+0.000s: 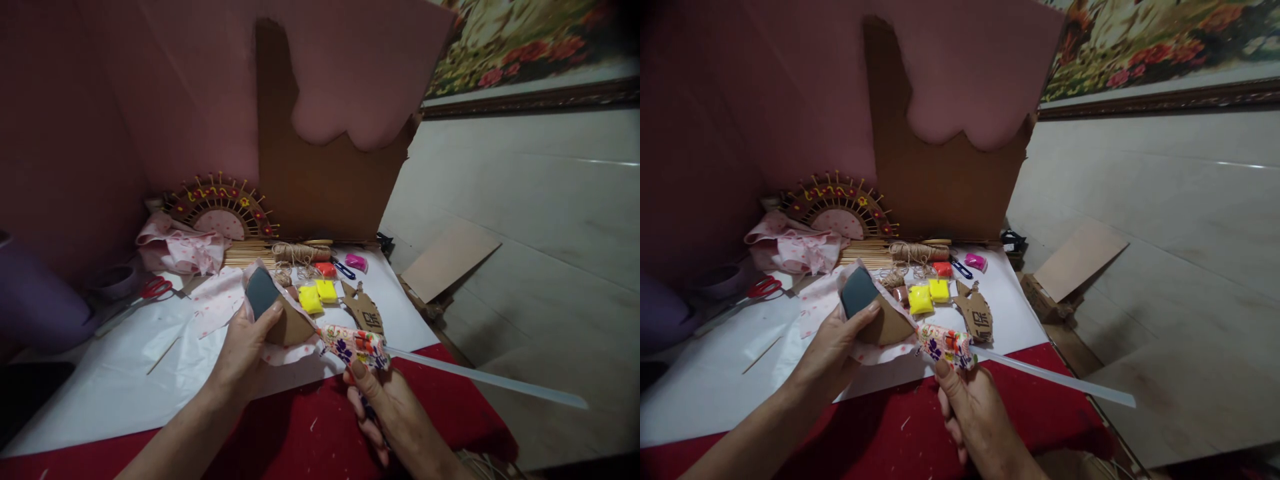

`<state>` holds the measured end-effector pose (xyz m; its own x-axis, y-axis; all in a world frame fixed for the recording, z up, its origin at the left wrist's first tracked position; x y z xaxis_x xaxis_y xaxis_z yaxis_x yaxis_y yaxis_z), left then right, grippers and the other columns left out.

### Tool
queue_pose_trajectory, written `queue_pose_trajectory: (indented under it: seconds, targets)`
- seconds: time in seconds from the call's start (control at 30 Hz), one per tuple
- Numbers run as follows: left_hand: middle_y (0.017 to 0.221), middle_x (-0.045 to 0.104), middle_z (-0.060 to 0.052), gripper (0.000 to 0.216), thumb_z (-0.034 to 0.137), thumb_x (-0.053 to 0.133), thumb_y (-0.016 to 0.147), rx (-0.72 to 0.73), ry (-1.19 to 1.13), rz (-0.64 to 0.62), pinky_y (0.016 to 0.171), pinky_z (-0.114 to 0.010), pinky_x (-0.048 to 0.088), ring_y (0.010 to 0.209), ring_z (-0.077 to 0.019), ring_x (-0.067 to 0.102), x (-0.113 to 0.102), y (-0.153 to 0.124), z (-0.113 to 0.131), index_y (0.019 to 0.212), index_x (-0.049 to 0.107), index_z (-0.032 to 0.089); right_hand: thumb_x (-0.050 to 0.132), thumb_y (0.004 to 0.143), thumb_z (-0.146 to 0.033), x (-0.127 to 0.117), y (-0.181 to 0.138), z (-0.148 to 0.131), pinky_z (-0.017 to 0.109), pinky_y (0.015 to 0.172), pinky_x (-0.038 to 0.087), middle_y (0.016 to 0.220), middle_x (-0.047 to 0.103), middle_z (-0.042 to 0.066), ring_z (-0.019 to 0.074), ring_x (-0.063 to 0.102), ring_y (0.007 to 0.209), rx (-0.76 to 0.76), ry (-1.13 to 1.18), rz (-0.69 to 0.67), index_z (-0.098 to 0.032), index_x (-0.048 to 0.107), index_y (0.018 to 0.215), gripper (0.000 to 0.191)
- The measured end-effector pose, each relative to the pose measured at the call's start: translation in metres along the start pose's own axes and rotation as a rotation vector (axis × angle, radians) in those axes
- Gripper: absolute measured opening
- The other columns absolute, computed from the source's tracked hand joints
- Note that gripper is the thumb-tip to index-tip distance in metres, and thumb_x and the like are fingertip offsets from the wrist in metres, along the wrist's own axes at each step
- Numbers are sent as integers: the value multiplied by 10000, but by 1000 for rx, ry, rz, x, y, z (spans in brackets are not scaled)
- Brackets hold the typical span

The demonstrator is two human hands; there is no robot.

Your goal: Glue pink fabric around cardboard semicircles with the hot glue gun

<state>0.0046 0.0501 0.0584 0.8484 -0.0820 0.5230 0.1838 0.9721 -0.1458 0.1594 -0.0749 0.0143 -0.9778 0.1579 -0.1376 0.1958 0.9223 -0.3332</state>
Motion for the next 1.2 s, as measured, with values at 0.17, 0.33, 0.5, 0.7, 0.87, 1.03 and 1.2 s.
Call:
queue_pose_trajectory:
  seconds: [0.17,0.33,0.5,0.7,0.87,1.03,1.2]
  targets:
    - [785,736,-30,426,199,739,670,9,-2,-3,599,-276,546,657,-192,684,0,-1,0,1073,604,171,401,775,-752,-1,-1,0,139,264,307,419,373,-84,38,307,283,1,10,16,-167,509,674,603]
    - [777,732,-21,451,192,738,665,-22,-2,0,583,-277,546,639,-187,679,0,-1,-1,1090,587,183,399,772,-756,0,-1,-2,141,268,320,419,364,-86,40,306,289,-5,5,13,-169,506,669,606]
    - [788,731,-27,422,201,739,674,14,8,-11,589,-259,540,647,-179,678,1,0,1,1068,592,165,398,755,-772,-1,-1,-1,145,264,311,402,344,-93,42,294,283,0,-4,21,-170,509,678,618]
    - [789,734,-31,441,204,743,669,0,2,-11,582,-268,543,639,-185,680,1,-2,1,1080,587,169,403,764,-763,1,-1,-3,147,263,313,408,352,-90,40,294,277,-6,0,16,-169,511,675,611]
    - [787,737,-46,450,184,760,630,-9,-16,33,599,-274,547,646,-194,686,-1,-3,2,1052,607,150,397,724,-802,-1,-1,-1,150,258,306,409,357,-88,39,291,271,10,-6,25,-175,504,673,638]
    - [765,738,-43,522,129,725,649,-44,-28,57,567,-293,562,612,-201,688,-2,-2,1,1149,582,178,435,753,-758,1,-3,-3,142,261,298,443,376,-84,32,299,280,-21,80,14,-168,517,708,597]
    - [718,728,-32,484,85,659,703,-67,-14,71,477,-280,556,517,-185,668,-3,-1,1,1166,562,186,530,721,-731,-10,-12,-18,140,273,301,516,414,-67,20,282,321,-126,289,75,-174,505,678,559]
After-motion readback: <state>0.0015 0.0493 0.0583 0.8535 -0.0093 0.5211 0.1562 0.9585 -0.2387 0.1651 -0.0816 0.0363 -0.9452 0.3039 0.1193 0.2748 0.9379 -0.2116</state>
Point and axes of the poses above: each hand's wrist, its own y-axis towards the middle knuckle, its own x-axis out of the palm, z = x × y, the point moved 7 cm from there along y, towards the middle knuckle
